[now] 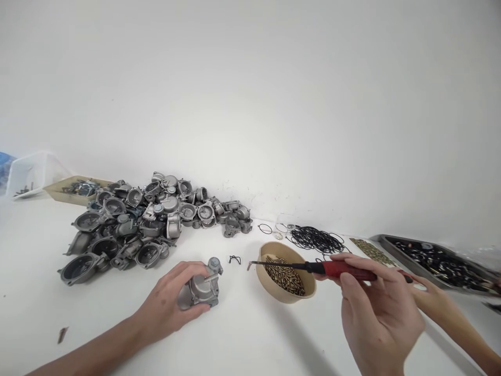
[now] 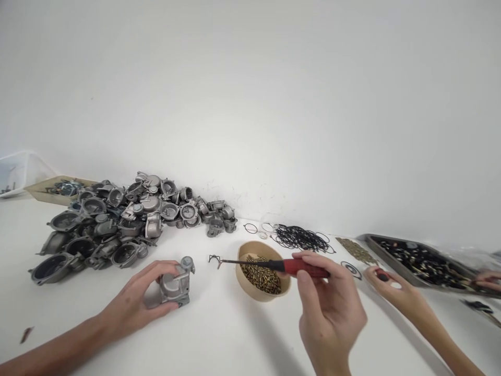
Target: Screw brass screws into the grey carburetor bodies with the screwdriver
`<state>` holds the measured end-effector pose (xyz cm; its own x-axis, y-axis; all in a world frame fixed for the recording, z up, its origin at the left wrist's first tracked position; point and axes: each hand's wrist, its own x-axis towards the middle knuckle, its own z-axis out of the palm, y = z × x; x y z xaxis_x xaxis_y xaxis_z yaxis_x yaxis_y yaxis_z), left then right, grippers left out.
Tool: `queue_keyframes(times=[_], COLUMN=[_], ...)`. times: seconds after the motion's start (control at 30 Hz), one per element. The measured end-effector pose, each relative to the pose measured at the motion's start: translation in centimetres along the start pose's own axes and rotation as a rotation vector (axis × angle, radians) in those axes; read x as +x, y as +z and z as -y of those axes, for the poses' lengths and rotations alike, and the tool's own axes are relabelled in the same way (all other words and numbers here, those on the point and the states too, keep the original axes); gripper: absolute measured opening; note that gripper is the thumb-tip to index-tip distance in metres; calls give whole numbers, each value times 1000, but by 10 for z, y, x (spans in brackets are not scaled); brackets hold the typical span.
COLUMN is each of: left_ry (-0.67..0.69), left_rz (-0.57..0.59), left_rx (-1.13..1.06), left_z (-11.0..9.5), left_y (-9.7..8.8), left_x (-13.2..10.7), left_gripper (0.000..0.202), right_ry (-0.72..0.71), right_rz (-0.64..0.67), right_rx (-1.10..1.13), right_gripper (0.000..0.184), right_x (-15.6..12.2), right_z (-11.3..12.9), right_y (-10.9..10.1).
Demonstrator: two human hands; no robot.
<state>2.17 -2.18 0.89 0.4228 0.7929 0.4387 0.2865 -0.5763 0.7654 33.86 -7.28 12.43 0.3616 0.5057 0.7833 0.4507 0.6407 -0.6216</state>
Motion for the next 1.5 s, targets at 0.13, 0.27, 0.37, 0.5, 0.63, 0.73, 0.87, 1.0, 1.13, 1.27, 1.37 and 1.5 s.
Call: queue_keyframes(times=[0.13,0.27,0.37,0.5,0.63,0.73,0.87,1.0,1.13,1.27,1.37,1.5], left_ry=[-7,-18,-54,-136,-180,-184,-175,-170,-183,-189,-190,-200], left_rz=[-1,-5,18,54,62,60,56,44,35,41,40,45], left_rx=[4,-15,-68,-184,-253,-262,-253,-221,-207,-212,-214,-213], left_z=[-5,-7,-5,-2,-1,-2,-3,-4,-4,-4,-3,-3], left_y=[0,-1,-2,-3,-3,-3,-5,-6,-6,-5,-5,-6], left_x=[1,1,1,1,2,1,2,2,2,3,4,4], left_gripper=[42,41,40,40,41,41,40,44,48,50,51,50], right_ry=[94,172,225,241,268,273,279,290,302,309,307,299], right_rz=[58,103,126,158,200,221,232,245,243,225,219,235], right_rx=[35,74,136,139,134,140,152,163,163,158,162,145], right_gripper=[14,10,8,8,9,10,10,10,9,9,9,10], right_x=[-11,-20,-27,-34,-37,-38,-39,-40,-40,-40,-39,-38], right_z=[3,10,16,18,14,11,10,11,13,14,13,9], right_y=[4,14,23,30,32,33,34,34,36,37,36,33])
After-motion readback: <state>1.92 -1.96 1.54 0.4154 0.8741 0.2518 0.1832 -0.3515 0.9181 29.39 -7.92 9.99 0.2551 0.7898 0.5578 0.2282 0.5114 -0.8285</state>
